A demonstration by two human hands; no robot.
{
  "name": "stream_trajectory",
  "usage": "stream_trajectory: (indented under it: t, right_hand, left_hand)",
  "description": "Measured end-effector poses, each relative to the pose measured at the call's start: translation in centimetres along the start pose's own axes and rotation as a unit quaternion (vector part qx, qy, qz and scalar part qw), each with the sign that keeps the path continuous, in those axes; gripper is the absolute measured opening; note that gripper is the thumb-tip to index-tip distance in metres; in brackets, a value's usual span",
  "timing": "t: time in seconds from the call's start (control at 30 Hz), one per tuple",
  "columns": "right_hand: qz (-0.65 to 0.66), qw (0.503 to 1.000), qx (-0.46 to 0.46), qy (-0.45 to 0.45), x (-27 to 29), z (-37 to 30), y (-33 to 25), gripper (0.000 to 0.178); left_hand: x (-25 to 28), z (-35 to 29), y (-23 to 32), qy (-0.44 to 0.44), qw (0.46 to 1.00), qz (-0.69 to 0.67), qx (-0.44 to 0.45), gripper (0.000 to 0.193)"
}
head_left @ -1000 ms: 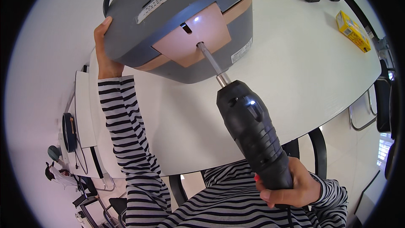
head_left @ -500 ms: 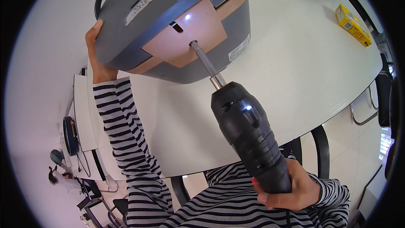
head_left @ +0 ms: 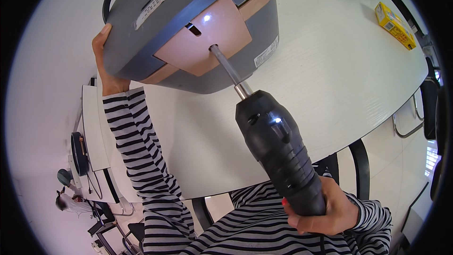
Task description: The person uses a corded electric screwdriver to fasten screws into the bottom of a gray and beige portable device. They hold the device steady with one hand while operating the tool with the other, repositioning the device as needed to access different screw holes.
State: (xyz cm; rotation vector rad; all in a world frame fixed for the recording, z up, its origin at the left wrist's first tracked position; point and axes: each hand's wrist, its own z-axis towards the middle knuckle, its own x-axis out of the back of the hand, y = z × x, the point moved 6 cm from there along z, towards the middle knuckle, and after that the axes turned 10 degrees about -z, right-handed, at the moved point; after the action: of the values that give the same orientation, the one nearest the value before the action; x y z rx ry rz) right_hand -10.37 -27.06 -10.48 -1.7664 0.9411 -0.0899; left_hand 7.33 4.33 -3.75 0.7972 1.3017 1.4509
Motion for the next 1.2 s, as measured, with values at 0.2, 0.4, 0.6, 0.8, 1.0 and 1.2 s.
stream_trajectory:
  t: [0.2,0.4,0.6,0.8,1.0,1.2]
  right_hand:
    - [0.02,1.0,0.005,0.01,-0.11,0.09,-0.11,0.032]
    - [0.015,1.0,0.007,0.006,-0.14,0.13,-0.05,0.032]
    - [0.02,1.0,0.004,0.007,-0.12,0.09,0.05,0.032]
    - [0.011,1.0,0.004,0.005,-0.17,0.11,0.25,0.031]
    - [0.015,1.0,0.0,0.009,-0.07,0.18,0.27,0.03]
    - [0.005,1.0,-0.022,-0.007,-0.22,-0.04,0.29,0.041]
  left_hand:
    - [0.3,0.17,-0.16,0.02,1.0,-0.018,0.004,0.04]
    - [0.39,0.13,-0.19,0.024,1.0,-0.017,-0.003,0.04]
    - [-0.23,-0.13,-0.08,0.022,1.0,-0.019,0.004,0.04]
    - [0.1,0.23,-0.05,0.008,1.0,-0.012,0.001,0.041]
    - [-0.05,0.06,-0.24,0.019,1.0,-0.011,-0.004,0.043]
    - [-0.01,0.11,-0.22,0.032,0.999,-0.015,0.003,0.043]
